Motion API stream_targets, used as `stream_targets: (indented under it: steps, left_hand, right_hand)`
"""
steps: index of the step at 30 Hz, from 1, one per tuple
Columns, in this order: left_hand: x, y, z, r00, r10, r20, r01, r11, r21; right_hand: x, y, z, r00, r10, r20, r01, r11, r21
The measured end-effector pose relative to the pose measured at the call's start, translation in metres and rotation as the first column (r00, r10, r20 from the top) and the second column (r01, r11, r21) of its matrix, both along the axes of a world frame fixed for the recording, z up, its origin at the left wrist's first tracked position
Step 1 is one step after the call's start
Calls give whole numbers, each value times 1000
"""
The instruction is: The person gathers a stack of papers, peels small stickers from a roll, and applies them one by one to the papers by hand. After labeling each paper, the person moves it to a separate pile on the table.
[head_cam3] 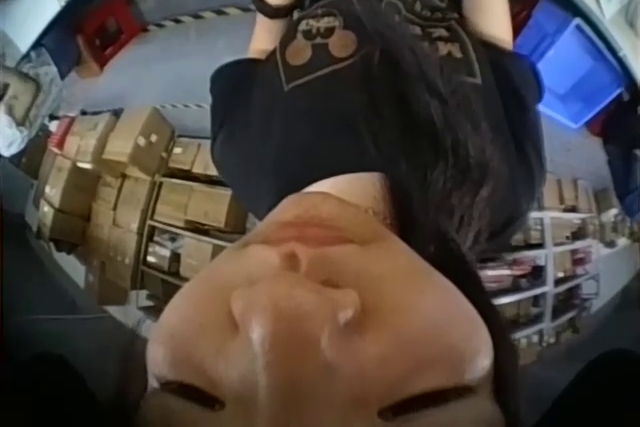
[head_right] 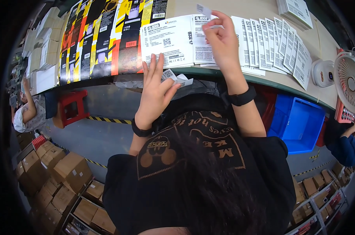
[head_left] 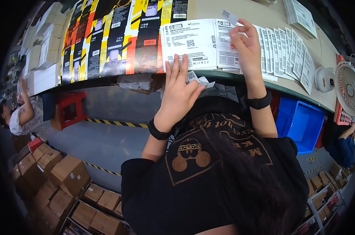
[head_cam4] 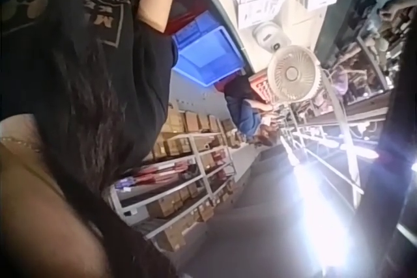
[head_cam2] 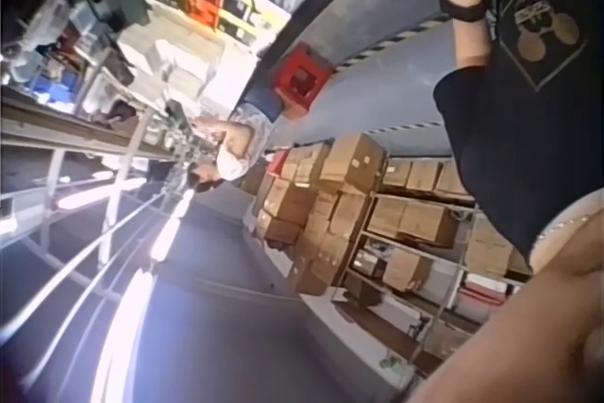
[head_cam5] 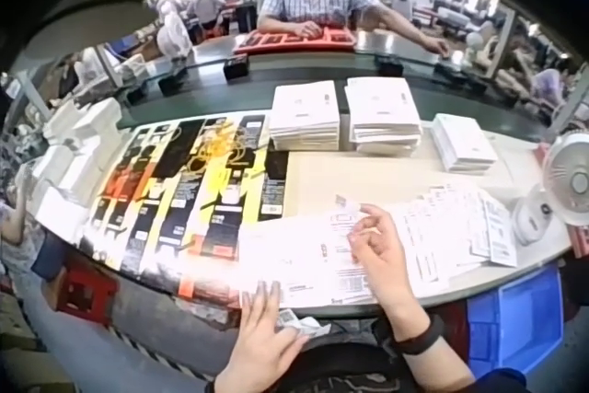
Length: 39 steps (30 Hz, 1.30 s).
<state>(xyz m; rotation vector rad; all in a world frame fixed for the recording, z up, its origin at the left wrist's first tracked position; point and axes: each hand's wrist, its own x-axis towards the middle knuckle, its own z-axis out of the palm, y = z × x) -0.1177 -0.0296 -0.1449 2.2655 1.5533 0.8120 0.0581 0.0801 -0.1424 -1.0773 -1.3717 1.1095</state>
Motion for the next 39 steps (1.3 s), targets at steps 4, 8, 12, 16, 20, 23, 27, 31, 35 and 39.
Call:
stream_targets:
  steps: [4,8,12,16,20,23,27,31,35,39]
  left_hand:
    - [17,5,2,998,-69,8,69,998,14]
    - [27,8,8,992,-126,2,126,992,13]
    - [17,2,21,995,-102,-4,102,995,12]
    - [-6,-10,19,1000,13,-6,-13,1000,9]
    - [-15,-16,12,999,38,-10,-38,998,-51]
    - [-18,-16,10,999,38,-1,-38,998,-52]
    - [-29,-18,7,999,40,28,-38,998,-55]
    - [-40,-19,2,999,31,20,-30,998,-53]
    - [-46,-19,-3,1000,-4,-19,3,998,-59]
    - [-51,-20,-7,999,7,-49,-10,998,-54]
  right_hand:
    - [16,1,-1,989,-23,-147,11,997,-78]
    - [14,-3,11,998,63,30,-63,998,-4]
    - [-6,-8,28,858,196,476,-344,906,247]
    - [-37,-18,34,670,258,697,-591,753,290]
    - [-48,-28,22,582,219,783,-607,758,239]
    - [-46,-35,22,538,146,830,-551,806,216]
    - [-36,-41,29,488,50,871,-448,871,201]
    - [-42,-38,31,598,32,801,-354,907,228]
    - [-60,-27,25,867,72,494,-190,963,192]
    - [-74,-17,12,953,135,271,-112,989,-97]
